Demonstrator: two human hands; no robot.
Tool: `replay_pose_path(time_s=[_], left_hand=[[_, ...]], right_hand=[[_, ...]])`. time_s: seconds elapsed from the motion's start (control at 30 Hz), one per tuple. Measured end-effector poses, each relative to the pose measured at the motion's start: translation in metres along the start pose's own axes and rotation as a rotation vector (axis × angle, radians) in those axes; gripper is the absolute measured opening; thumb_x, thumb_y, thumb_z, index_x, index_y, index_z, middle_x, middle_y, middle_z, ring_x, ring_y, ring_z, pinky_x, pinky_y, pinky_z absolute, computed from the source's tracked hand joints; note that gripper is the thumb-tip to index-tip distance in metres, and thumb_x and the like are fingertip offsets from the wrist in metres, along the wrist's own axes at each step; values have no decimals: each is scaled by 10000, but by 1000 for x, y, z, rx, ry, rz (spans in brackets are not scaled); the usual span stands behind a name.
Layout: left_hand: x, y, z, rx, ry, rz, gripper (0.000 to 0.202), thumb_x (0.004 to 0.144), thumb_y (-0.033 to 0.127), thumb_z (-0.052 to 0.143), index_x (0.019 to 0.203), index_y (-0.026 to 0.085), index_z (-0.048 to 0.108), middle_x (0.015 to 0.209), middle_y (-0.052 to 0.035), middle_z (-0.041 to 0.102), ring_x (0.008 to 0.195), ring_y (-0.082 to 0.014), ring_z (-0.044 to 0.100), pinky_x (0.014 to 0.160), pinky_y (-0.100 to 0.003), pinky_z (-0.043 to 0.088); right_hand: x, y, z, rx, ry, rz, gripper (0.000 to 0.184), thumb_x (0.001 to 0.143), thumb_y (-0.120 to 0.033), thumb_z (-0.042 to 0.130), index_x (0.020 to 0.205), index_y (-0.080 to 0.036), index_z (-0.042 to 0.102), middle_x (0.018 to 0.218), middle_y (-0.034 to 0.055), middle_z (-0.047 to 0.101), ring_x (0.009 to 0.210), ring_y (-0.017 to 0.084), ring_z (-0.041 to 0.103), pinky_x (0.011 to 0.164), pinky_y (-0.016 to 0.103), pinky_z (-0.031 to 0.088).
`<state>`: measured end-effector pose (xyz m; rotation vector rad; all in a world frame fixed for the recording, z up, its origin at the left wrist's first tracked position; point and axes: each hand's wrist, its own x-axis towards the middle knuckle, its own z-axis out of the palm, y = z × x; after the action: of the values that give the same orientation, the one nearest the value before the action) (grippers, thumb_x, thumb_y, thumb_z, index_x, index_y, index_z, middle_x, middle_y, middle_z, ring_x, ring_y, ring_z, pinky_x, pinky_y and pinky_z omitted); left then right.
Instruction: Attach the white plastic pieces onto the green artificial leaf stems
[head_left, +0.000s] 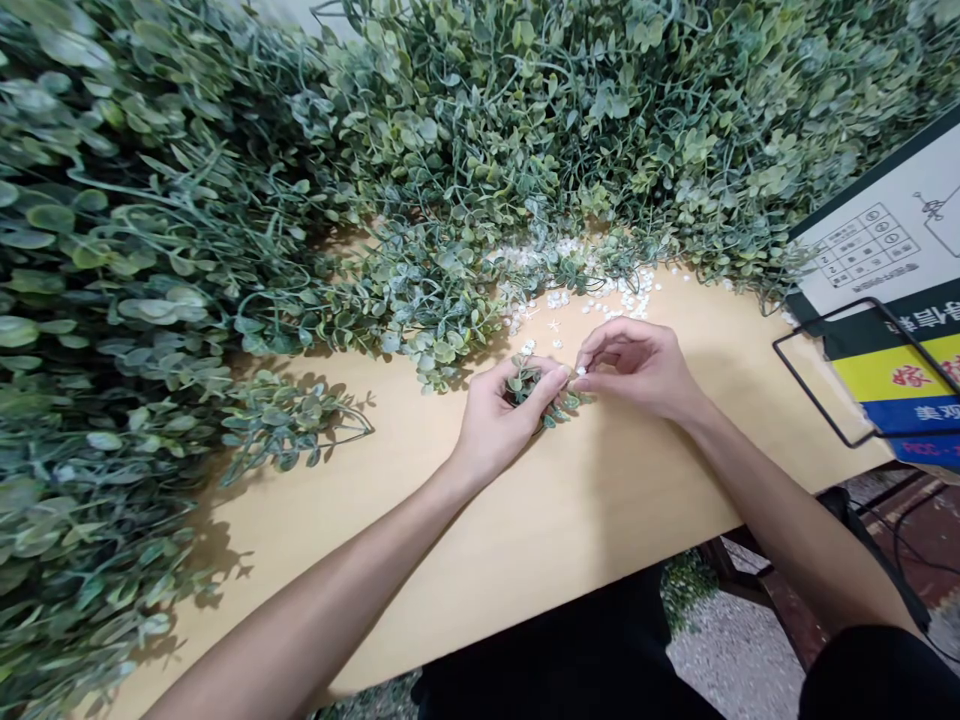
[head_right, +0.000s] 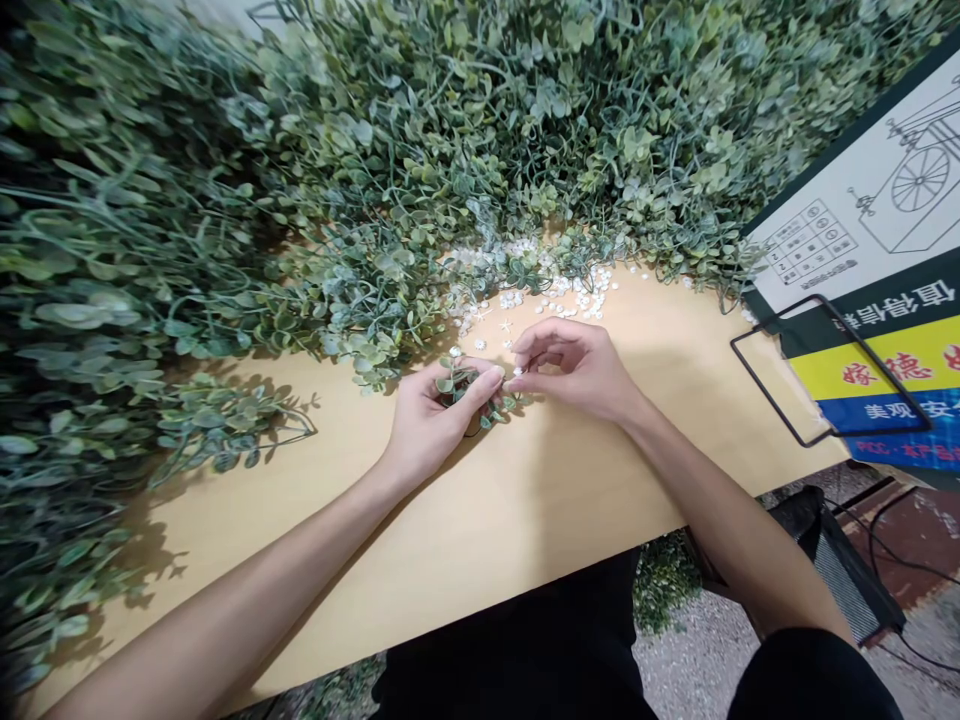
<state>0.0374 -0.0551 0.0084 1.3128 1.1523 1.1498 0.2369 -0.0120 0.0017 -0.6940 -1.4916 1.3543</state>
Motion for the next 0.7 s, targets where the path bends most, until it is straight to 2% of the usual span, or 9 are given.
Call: replay_pose_path(time_s=[0.47, 0.7], left_hand=[[0, -2, 0, -25, -30, 0, 293, 874, 443, 797, 845, 151, 783, 723, -40, 737, 593, -130, 641, 579, -242, 552], [-1, -2, 0, -61, -46, -16, 318, 862, 463, 804, 872, 146, 787, 727, -56, 747, 628, -176, 710, 614, -286, 601]], right_hand=[[-2, 3, 0, 11, -10, 22, 428, 610, -337, 1006, 942, -216, 764, 851, 10, 776, 770, 153, 731, 737, 305, 642], [-3, 3, 2, 13, 19, 32, 417, 592, -317, 1015, 914, -212, 772, 833, 15, 789, 755, 157, 746, 730, 298, 656]])
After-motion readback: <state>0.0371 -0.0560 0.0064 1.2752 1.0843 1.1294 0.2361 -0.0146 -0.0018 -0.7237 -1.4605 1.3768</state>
